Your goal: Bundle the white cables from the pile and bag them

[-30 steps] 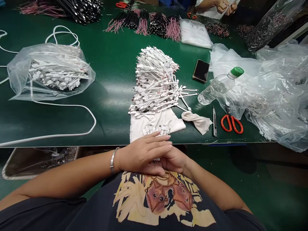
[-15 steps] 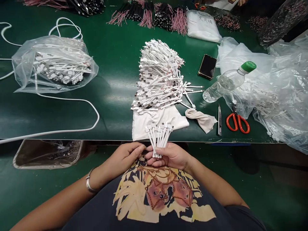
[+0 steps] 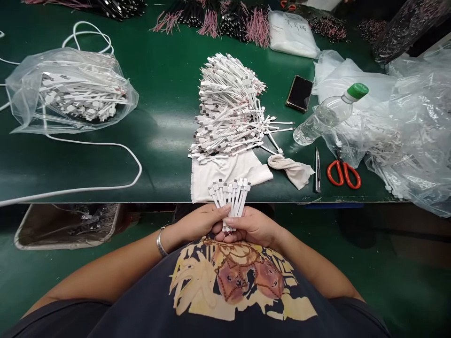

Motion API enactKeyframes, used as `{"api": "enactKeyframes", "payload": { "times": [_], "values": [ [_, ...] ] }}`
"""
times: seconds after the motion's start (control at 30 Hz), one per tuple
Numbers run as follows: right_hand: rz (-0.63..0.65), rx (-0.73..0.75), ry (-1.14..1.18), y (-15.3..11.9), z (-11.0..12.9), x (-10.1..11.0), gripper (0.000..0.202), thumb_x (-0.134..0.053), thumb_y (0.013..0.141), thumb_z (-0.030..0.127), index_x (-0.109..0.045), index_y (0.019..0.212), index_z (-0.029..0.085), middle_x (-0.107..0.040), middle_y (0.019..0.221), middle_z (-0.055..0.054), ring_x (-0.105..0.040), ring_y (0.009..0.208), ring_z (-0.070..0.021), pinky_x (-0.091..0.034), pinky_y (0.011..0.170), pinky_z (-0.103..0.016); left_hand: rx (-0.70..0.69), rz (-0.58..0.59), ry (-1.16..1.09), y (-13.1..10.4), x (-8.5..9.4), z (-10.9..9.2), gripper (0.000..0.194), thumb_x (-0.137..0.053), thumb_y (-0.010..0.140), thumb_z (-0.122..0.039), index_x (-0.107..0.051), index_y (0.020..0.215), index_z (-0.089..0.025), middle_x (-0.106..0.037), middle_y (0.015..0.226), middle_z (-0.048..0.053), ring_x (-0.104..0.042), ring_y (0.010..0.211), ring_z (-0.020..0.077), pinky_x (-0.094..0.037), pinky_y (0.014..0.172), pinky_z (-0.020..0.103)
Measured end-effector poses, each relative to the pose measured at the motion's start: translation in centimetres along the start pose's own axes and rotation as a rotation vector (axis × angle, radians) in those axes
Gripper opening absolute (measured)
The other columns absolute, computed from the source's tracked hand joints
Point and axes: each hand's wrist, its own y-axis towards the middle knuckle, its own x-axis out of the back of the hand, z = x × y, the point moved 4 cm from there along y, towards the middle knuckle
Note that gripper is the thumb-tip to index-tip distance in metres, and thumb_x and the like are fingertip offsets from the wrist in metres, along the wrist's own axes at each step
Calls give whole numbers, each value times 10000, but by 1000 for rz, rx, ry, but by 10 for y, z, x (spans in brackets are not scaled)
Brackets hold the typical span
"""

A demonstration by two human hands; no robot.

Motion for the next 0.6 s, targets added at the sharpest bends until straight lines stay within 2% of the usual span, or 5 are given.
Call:
{"api": "enactKeyframes", "payload": {
  "times": [0.33,0.43,0.5,0.6],
  "values": [
    [14,-1,25,-3,-1,2,411,-762,706,313,-657,1038,93,-714,925,-127,-704,773,-142,-555,699,-183,-15,19,-29,2,3,7,540,-380,861,-596,-431,554,-156,-398,510,-34,-303,491,79,-258,510,236],
    [-3,8,38,-3,-2,4,406,-765,703,307,-660,1031,93,-714,914,-122,-706,785,-150,-555,688,-177,-22,2,-34,-1,4,5,480,-413,860,-571,-490,642,-151,-429,559,-35,-364,521,83,-300,530,224],
    [-25,20,48,-3,-2,5,401,-768,698,311,-663,1016,90,-713,906,-120,-707,765,-149,-554,660,-166,-46,-37,67,-8,6,-1,439,-415,872,-542,-555,743,-146,-514,633,-16,-442,581,101,-344,565,223],
    [-39,28,41,-4,-1,5,387,-770,692,309,-670,990,84,-711,913,-124,-704,740,-142,-552,633,-158,-89,-145,441,-25,12,-14,420,-391,904,-480,-627,777,-157,-620,720,13,-517,641,128,-366,586,231]
  ]
}}
